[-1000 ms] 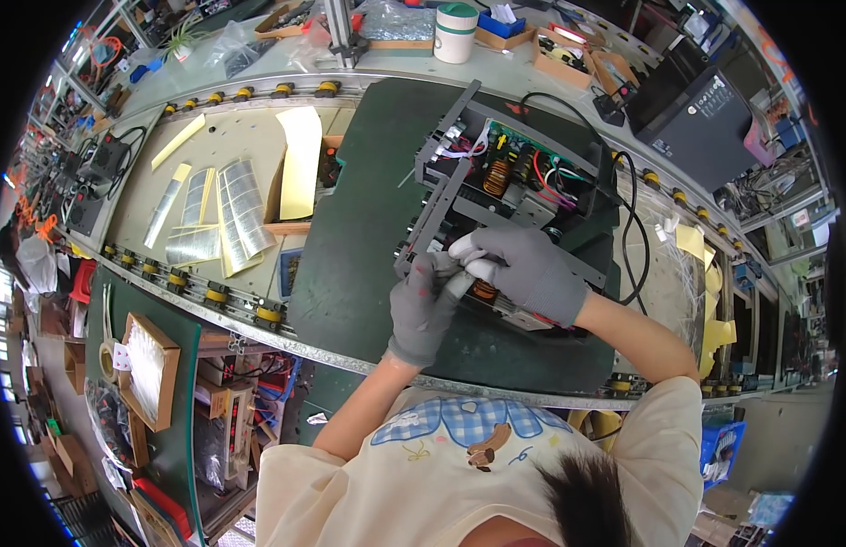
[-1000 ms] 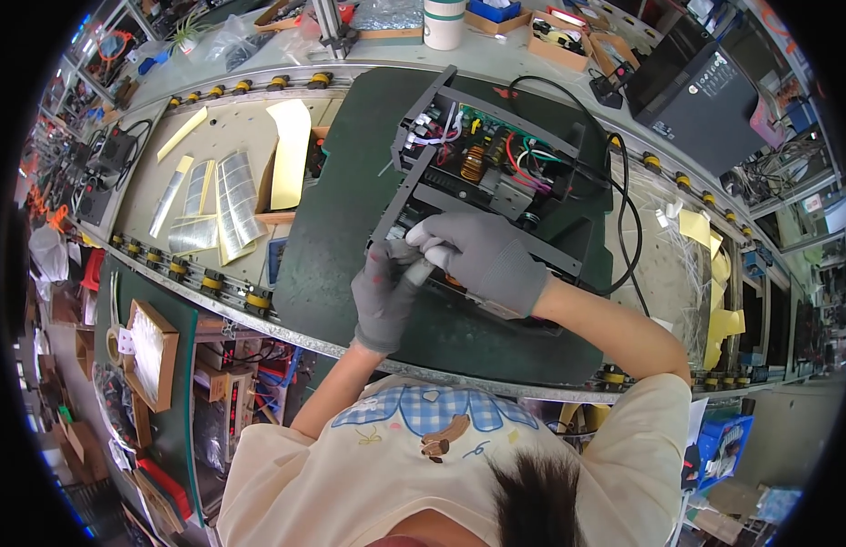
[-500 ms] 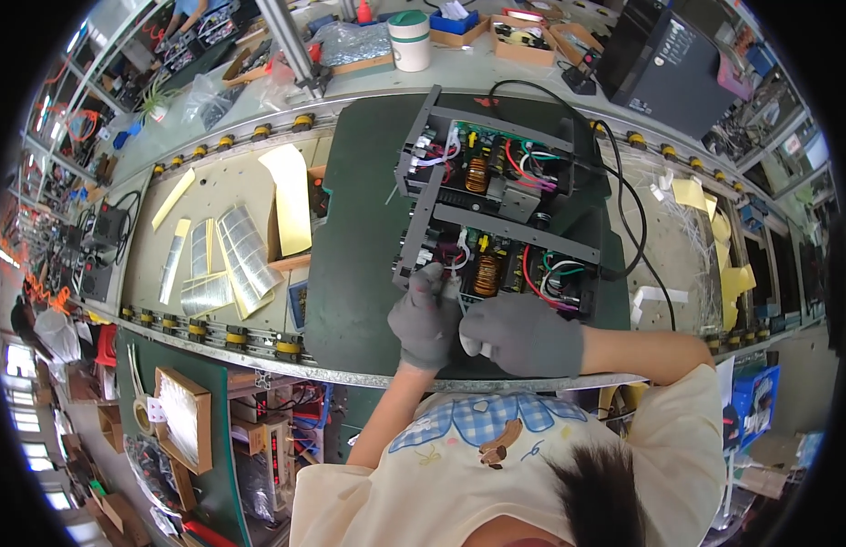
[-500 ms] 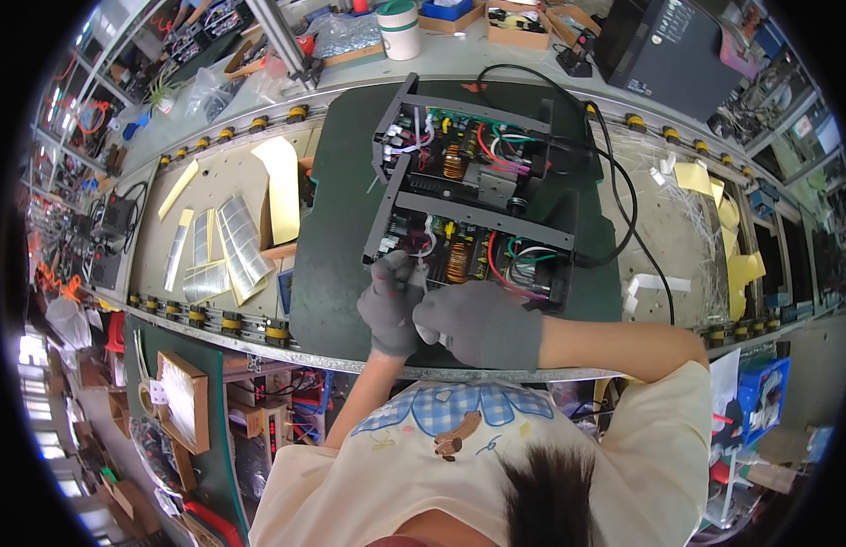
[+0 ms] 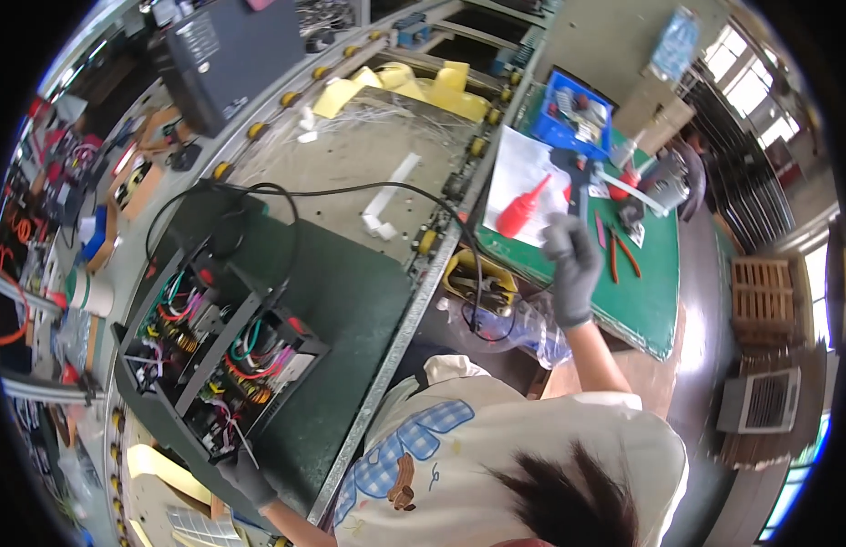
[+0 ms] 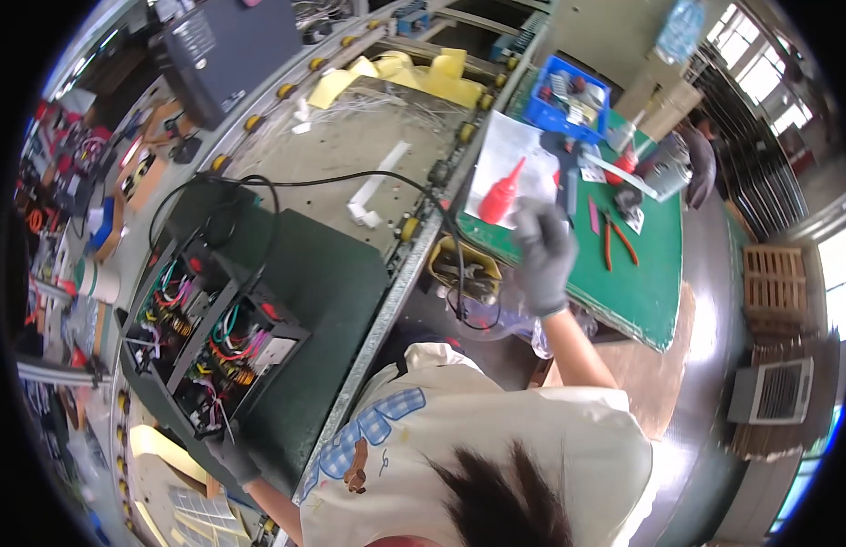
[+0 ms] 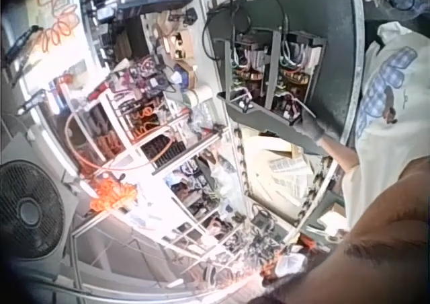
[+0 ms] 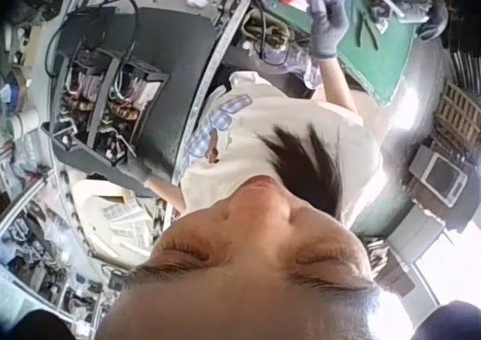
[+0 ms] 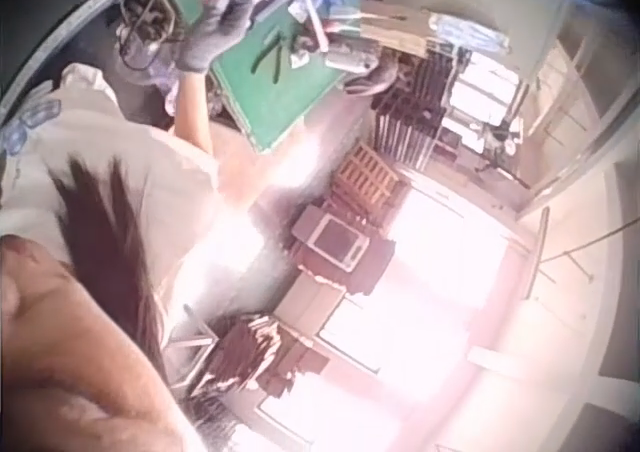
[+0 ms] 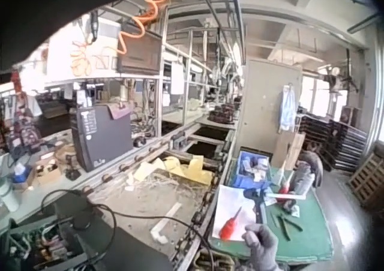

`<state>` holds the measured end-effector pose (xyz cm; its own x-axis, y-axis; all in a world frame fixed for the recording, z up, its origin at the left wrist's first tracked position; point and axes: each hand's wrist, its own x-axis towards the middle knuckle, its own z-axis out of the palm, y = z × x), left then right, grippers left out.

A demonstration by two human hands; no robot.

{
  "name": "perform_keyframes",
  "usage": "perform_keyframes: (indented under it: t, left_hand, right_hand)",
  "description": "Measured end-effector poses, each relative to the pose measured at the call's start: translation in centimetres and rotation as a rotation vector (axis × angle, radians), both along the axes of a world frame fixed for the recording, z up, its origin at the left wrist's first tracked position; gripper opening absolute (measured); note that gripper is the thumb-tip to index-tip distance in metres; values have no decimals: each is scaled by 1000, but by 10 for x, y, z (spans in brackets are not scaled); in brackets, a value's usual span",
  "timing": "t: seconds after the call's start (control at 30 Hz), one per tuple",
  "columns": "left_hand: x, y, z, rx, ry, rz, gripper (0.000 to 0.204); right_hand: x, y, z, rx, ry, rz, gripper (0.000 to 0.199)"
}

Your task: Assembling electronic power units on a conveyor belt including gluing, screwing, and cable management.

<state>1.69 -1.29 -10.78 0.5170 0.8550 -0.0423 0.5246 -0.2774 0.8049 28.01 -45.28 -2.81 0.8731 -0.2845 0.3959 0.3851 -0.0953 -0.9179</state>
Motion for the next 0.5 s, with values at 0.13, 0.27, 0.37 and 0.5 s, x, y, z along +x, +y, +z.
perform_keyframes:
  t: [0.13,0.27,0.37,0.5]
  left_hand:
    - [-16,34,-71,-177,-476,25,36]
    - [1,2,-53,35,-294,178,15]
    - [16,-70,11,60,-359,334,16]
    - [-14,-73,-1,105,-216,389,12]
  right_hand:
    - [31,-134,-38,15,-261,-615,15]
    - [34,-254,-89,-415,246,-946,27]
    - [34,-233,-85,-973,749,-810,42]
    - [62,-234,-96,-1238,970,-583,46]
